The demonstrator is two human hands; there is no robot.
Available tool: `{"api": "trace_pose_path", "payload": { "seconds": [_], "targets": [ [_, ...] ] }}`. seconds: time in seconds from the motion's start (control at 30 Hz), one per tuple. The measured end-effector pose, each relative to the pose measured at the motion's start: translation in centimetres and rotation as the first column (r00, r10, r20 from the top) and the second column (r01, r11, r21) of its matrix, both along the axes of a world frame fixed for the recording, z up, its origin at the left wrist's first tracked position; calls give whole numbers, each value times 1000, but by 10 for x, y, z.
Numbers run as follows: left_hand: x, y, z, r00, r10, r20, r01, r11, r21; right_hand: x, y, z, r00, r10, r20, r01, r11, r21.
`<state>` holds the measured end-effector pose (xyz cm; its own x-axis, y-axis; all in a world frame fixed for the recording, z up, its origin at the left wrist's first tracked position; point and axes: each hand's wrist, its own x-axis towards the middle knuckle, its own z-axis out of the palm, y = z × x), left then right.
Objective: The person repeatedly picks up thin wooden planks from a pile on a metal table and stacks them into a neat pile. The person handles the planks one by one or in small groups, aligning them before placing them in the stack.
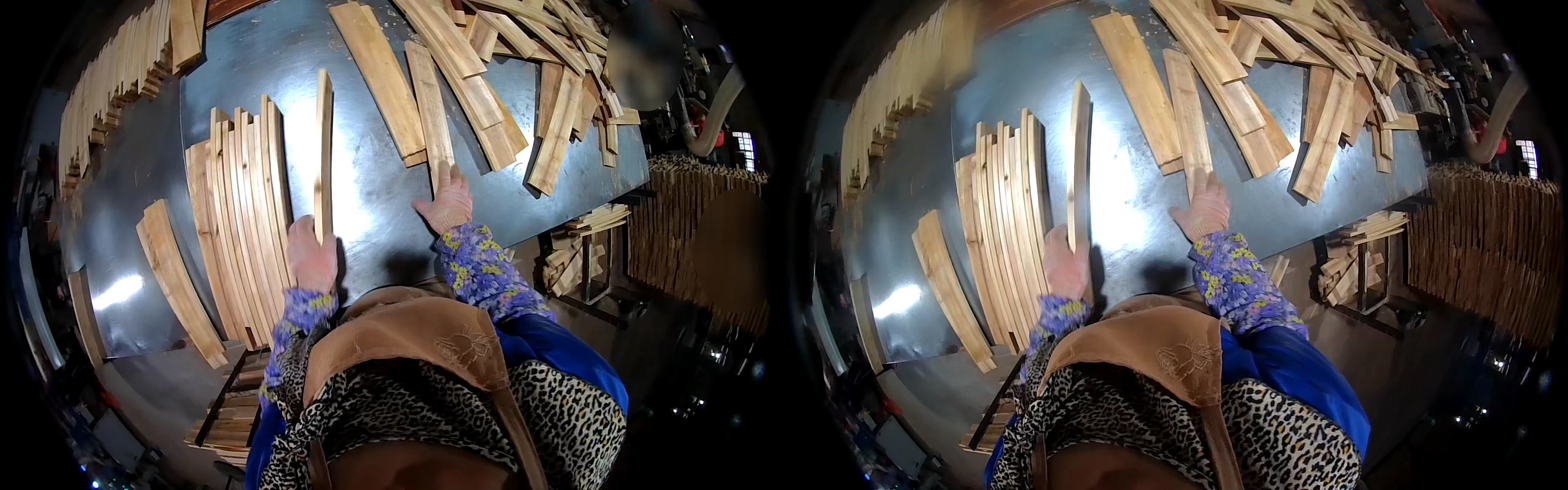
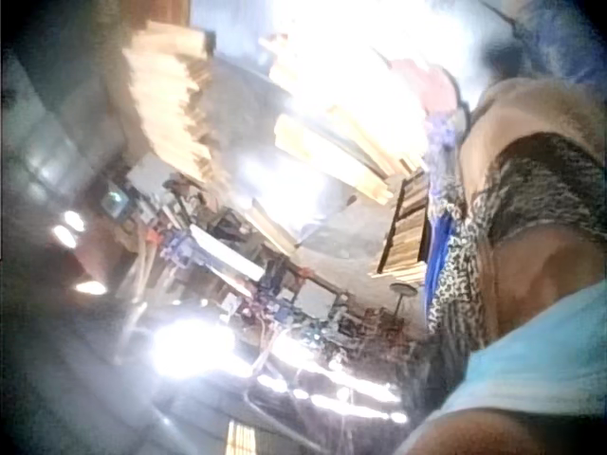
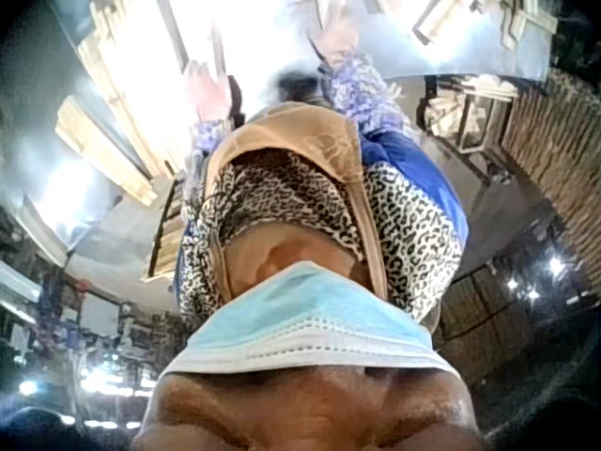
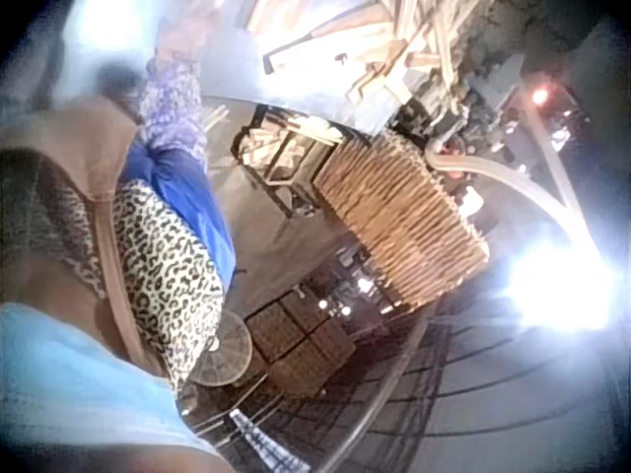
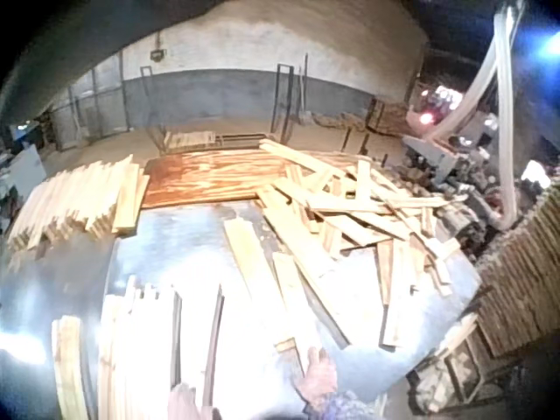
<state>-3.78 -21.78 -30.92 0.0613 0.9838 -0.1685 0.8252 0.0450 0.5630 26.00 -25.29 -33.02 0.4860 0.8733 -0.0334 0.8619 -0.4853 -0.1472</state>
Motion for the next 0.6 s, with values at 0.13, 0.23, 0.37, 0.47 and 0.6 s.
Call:
{"api": "trace_pose_path", "payload": {
  "seconds": [0.13,0.23,0.37,0.47,0.6],
  "targets": [
    [-20,-28,45,907,-82,-414,15,987,-162,52,-13,-18,833,-208,-513,228,973,-25],
    [-43,-57,25,858,31,-513,112,963,245,67,-18,26,287,-152,-946,290,955,-66],
    [-1,-2,17,999,-22,28,16,979,201,59,-23,47,-298,-22,-954,207,974,-87],
    [71,57,52,626,365,689,-111,917,-384,31,-4,86,-450,-76,-890,61,991,-116],
    [105,120,64,270,334,903,175,905,-388,24,10,81,-414,-144,-899,-22,989,-149]
  ]
}}
